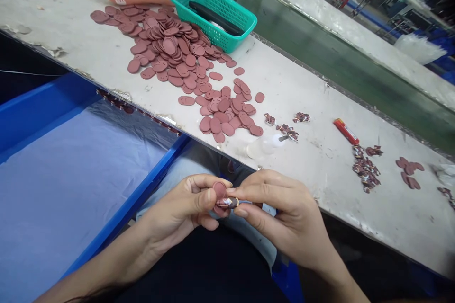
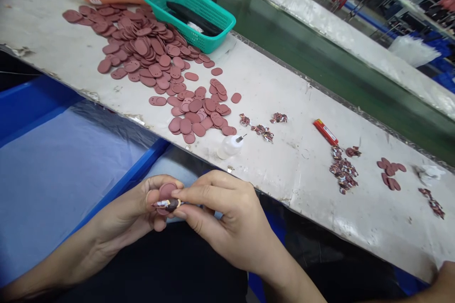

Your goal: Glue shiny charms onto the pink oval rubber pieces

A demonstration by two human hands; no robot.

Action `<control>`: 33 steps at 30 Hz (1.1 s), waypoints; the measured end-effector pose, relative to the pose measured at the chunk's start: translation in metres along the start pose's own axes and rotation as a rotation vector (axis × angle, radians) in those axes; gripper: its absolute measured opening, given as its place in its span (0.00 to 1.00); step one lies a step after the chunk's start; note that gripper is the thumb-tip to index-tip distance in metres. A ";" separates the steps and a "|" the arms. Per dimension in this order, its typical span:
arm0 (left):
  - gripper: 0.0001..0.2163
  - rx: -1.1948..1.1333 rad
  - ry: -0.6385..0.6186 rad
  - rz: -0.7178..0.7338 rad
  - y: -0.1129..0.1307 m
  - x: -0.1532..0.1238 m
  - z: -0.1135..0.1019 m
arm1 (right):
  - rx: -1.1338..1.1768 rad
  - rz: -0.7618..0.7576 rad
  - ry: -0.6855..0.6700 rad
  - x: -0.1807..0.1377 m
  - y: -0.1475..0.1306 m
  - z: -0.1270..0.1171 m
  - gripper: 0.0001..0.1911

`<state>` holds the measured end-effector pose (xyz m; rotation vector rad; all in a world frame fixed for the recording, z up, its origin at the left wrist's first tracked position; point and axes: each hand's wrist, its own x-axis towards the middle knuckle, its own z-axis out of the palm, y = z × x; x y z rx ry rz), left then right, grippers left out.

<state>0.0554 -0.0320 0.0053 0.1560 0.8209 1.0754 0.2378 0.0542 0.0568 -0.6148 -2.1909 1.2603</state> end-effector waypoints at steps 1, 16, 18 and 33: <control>0.15 -0.008 0.019 -0.008 -0.001 0.000 0.000 | 0.005 -0.002 -0.001 0.001 0.000 0.000 0.08; 0.17 -0.080 0.039 -0.056 -0.004 0.001 0.000 | 0.026 -0.045 -0.001 0.005 0.002 0.003 0.07; 0.18 -0.075 0.014 -0.051 -0.004 0.002 -0.002 | 0.050 -0.032 -0.006 0.006 0.003 0.004 0.07; 0.17 0.050 0.408 0.481 -0.003 -0.001 -0.011 | -0.427 -0.302 0.357 0.012 0.020 0.043 0.09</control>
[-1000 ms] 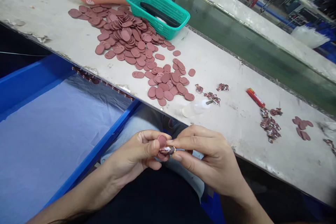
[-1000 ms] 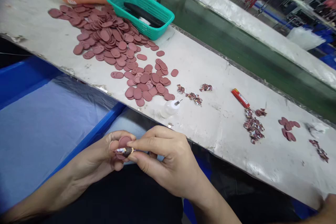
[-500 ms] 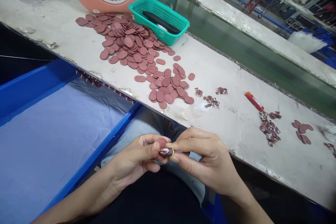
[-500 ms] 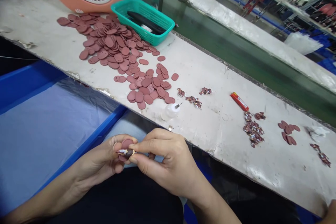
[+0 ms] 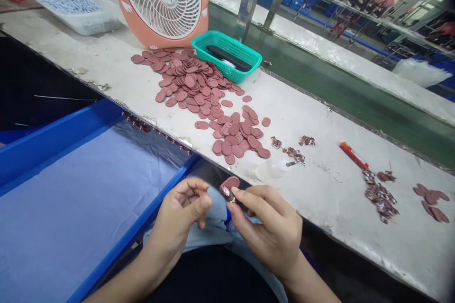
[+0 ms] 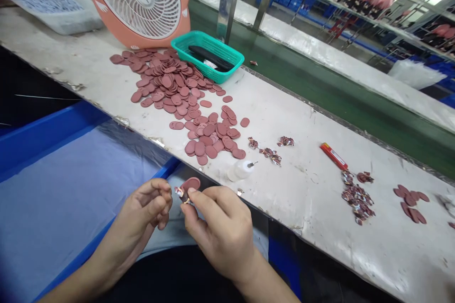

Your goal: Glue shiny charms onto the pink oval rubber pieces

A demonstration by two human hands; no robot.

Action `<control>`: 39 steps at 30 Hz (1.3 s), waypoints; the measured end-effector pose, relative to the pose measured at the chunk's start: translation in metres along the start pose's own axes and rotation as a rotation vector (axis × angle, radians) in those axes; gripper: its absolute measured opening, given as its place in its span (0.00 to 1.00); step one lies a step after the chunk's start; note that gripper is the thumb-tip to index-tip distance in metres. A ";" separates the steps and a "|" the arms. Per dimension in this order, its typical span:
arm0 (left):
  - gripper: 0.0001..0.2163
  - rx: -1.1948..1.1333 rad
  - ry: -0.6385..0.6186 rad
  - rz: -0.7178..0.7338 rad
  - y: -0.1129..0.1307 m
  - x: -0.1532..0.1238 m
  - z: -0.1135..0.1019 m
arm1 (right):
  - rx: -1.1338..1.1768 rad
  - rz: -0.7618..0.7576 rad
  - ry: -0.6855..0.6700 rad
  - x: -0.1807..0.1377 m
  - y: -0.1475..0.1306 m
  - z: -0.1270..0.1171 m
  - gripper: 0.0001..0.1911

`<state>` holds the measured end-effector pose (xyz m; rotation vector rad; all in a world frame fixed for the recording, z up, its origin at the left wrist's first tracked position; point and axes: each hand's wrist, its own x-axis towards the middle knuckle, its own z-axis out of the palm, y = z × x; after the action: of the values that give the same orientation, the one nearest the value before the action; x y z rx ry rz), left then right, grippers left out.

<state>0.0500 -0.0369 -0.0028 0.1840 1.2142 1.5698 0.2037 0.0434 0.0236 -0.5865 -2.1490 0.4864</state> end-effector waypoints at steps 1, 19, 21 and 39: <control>0.16 0.022 0.016 0.062 0.000 -0.002 0.001 | -0.056 -0.052 0.021 -0.002 -0.001 0.006 0.11; 0.15 0.444 0.401 0.224 0.025 0.062 -0.069 | -0.082 -0.317 -0.098 0.003 -0.012 0.040 0.10; 0.13 0.587 0.511 0.234 0.037 0.098 -0.102 | -0.069 -0.301 -0.122 -0.003 -0.010 0.036 0.10; 0.17 1.412 0.630 0.047 0.065 0.231 -0.184 | -0.070 -0.126 -0.149 -0.019 0.009 0.033 0.09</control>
<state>-0.2047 0.0454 -0.1431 0.6350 2.6581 0.5097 0.1898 0.0352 -0.0116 -0.4615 -2.3364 0.3980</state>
